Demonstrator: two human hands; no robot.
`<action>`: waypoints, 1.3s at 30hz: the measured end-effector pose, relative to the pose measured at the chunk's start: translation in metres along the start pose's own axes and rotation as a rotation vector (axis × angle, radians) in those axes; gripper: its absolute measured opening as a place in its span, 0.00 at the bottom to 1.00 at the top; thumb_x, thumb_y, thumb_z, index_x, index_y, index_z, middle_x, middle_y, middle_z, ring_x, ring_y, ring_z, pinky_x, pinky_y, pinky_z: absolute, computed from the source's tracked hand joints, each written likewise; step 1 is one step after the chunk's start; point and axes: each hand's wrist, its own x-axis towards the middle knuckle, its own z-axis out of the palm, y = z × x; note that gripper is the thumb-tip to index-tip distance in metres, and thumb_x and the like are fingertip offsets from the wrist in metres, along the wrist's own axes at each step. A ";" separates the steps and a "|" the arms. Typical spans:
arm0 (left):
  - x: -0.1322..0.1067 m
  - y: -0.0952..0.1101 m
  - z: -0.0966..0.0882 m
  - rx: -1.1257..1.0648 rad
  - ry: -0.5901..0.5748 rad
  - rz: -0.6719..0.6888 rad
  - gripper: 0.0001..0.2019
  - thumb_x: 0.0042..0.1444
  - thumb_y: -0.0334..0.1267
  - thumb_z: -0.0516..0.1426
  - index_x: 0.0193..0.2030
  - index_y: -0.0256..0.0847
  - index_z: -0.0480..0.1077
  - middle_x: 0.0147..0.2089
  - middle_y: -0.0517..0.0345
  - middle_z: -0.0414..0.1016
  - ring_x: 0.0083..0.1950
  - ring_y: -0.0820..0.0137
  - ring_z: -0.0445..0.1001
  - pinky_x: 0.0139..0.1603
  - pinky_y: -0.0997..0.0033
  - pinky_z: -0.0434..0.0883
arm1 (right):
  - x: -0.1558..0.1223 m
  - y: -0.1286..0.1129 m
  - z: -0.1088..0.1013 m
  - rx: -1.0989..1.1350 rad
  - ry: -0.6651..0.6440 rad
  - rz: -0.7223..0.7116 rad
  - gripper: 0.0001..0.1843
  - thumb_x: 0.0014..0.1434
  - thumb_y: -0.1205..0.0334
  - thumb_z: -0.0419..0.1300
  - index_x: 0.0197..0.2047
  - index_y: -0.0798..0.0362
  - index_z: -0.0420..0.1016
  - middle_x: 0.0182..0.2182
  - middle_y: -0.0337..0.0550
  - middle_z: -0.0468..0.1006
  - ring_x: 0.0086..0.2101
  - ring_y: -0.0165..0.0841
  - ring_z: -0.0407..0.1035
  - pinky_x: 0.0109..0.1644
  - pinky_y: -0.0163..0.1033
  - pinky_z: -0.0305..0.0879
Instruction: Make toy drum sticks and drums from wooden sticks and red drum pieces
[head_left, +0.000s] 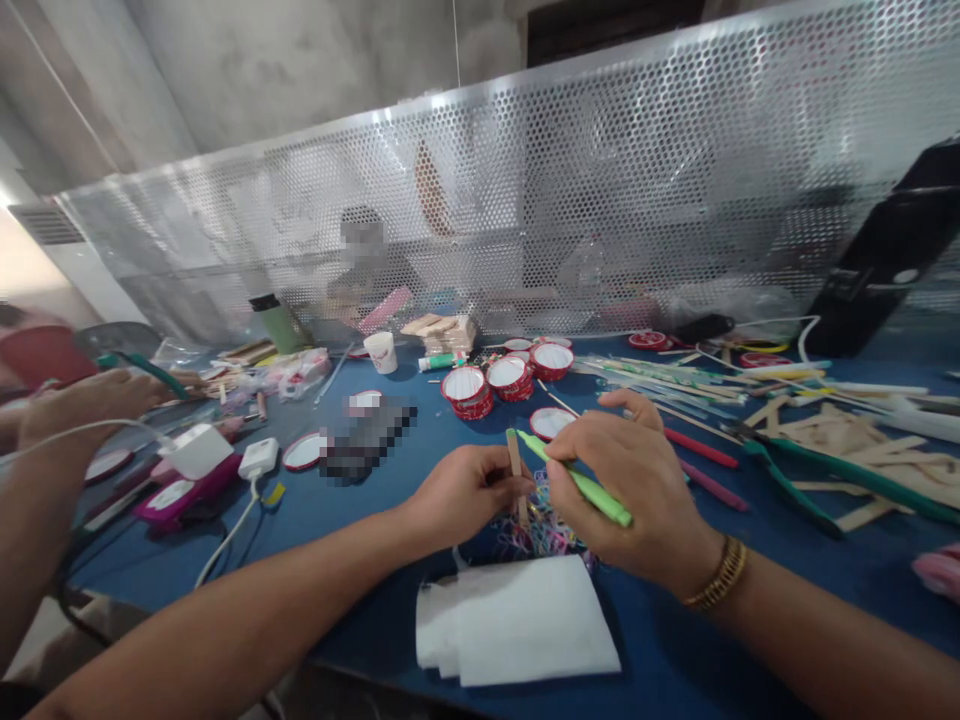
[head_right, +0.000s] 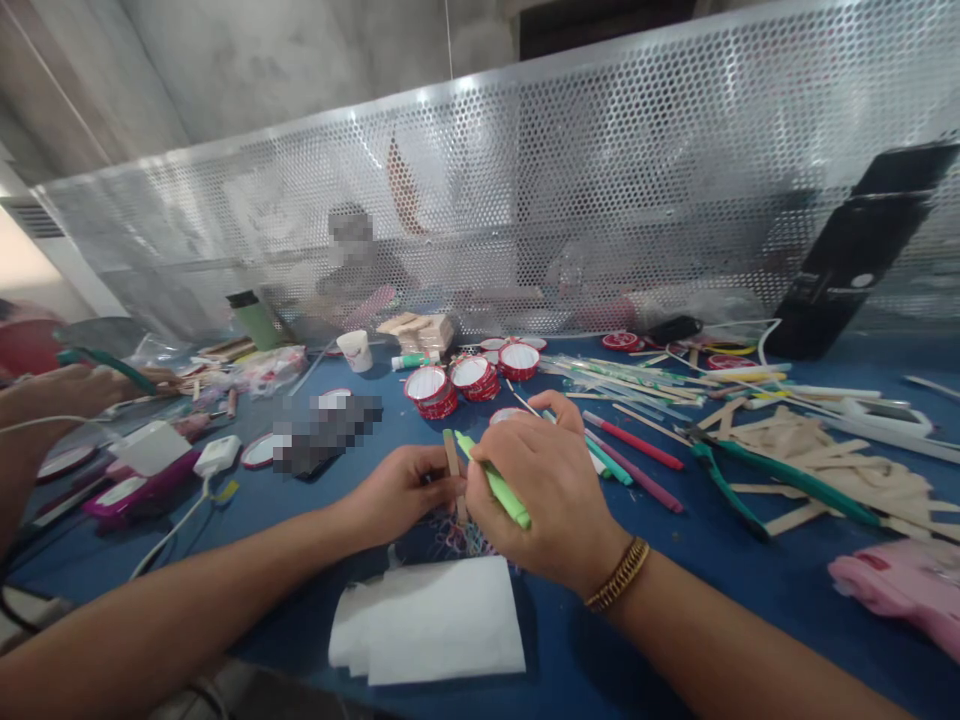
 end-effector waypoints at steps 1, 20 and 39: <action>0.000 0.000 0.000 0.007 0.003 0.003 0.10 0.60 0.40 0.55 0.33 0.37 0.71 0.28 0.62 0.69 0.30 0.73 0.65 0.32 0.75 0.62 | 0.000 0.000 0.000 0.000 0.006 0.002 0.04 0.56 0.70 0.58 0.33 0.52 0.69 0.25 0.38 0.73 0.28 0.33 0.69 0.53 0.55 0.58; 0.000 -0.004 0.001 -0.012 0.008 0.008 0.12 0.61 0.42 0.55 0.32 0.36 0.70 0.27 0.62 0.67 0.29 0.74 0.63 0.32 0.75 0.62 | 0.001 -0.004 -0.001 0.003 -0.003 -0.006 0.03 0.57 0.69 0.58 0.33 0.52 0.68 0.26 0.38 0.75 0.30 0.33 0.70 0.54 0.55 0.57; -0.002 0.001 0.001 0.049 0.022 -0.001 0.10 0.60 0.41 0.55 0.32 0.37 0.71 0.28 0.61 0.69 0.30 0.72 0.66 0.32 0.75 0.62 | 0.001 -0.002 0.000 -0.014 0.004 0.003 0.04 0.57 0.70 0.57 0.32 0.53 0.69 0.25 0.38 0.74 0.29 0.33 0.69 0.53 0.55 0.57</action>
